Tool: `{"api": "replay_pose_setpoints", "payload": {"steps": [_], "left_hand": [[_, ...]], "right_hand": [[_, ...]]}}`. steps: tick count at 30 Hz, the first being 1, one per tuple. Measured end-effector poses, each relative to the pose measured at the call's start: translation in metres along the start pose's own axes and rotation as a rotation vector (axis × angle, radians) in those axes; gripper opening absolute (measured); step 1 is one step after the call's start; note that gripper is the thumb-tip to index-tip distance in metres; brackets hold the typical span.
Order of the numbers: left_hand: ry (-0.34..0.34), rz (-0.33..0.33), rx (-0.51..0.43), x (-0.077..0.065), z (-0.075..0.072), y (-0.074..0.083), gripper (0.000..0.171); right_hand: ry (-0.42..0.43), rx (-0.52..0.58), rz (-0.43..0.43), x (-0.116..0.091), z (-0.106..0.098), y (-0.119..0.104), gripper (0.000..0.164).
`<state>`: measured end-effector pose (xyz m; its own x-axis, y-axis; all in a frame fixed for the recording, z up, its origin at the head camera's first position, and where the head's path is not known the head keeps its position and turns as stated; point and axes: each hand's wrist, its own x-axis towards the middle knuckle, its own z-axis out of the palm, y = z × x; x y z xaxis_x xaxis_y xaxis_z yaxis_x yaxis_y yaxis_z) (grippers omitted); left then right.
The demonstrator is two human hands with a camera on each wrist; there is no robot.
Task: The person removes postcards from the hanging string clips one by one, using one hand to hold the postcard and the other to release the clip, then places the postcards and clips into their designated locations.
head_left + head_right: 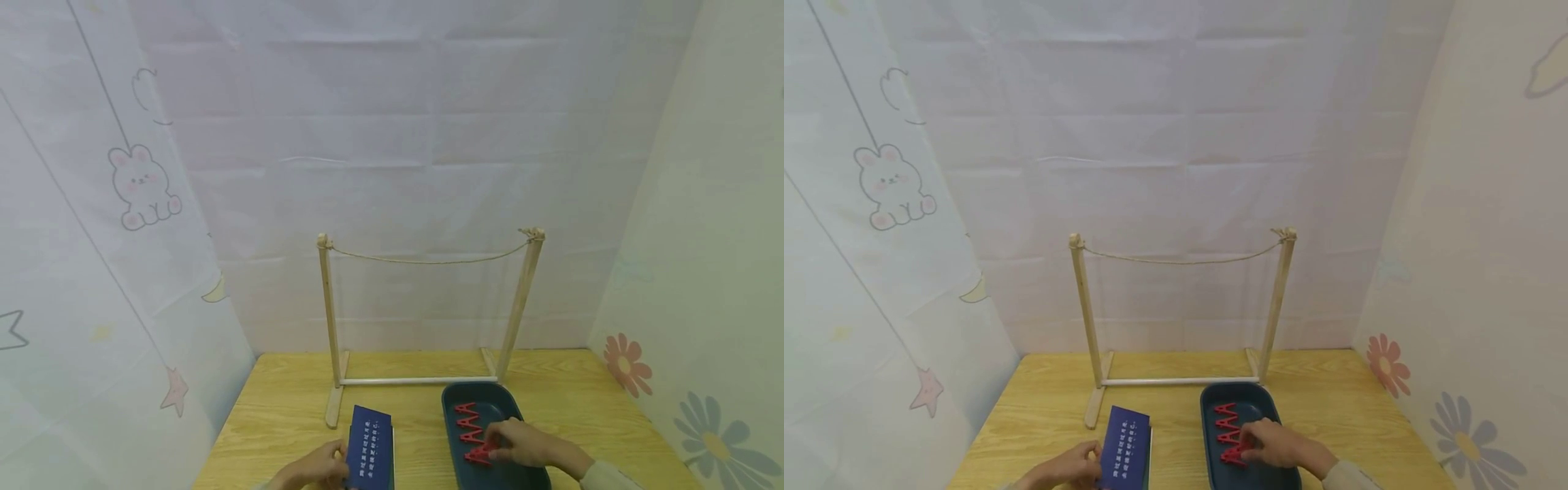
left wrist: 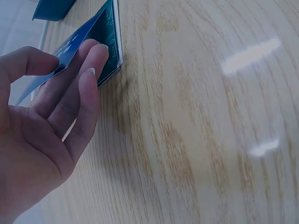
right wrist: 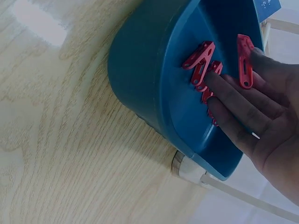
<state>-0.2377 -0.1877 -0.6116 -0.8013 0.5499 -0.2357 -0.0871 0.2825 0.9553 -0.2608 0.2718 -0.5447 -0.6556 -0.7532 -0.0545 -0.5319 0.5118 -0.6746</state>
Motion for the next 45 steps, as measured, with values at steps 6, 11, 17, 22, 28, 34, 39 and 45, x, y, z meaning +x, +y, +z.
{"api": "replay_pose_setpoints", "payload": {"steps": [6,11,17,22,28,34,39,45], "left_hand": [[-0.002,-0.018,0.024,-0.005,0.000,-0.001,0.017],[-0.066,-0.032,0.015,-0.005,-0.003,-0.002,0.011],[-0.149,-0.043,-0.007,-0.009,-0.001,-0.004,0.006],[-0.134,-0.035,0.055,-0.010,-0.001,-0.007,0.005],[-0.099,-0.065,0.071,-0.007,0.000,-0.014,0.006],[-0.057,-0.090,0.091,-0.007,0.002,-0.014,0.006],[-0.034,-0.096,0.113,-0.008,0.004,-0.012,0.006],[-0.006,-0.123,0.183,-0.008,0.004,-0.009,0.010]], "right_hand": [[0.012,-0.052,0.059,0.001,0.003,0.001,0.015],[0.017,-0.093,0.041,0.003,0.005,0.001,0.016],[0.035,-0.198,0.024,0.003,0.007,0.002,0.018],[0.027,-0.191,0.074,0.003,0.015,0.004,0.016],[-0.003,-0.205,0.109,0.005,0.030,0.008,0.019],[-0.007,-0.214,0.157,0.006,0.039,0.011,0.020],[-0.003,-0.237,0.197,0.003,0.044,0.011,0.021],[-0.006,-0.294,0.230,0.004,0.049,0.014,0.028]]}}
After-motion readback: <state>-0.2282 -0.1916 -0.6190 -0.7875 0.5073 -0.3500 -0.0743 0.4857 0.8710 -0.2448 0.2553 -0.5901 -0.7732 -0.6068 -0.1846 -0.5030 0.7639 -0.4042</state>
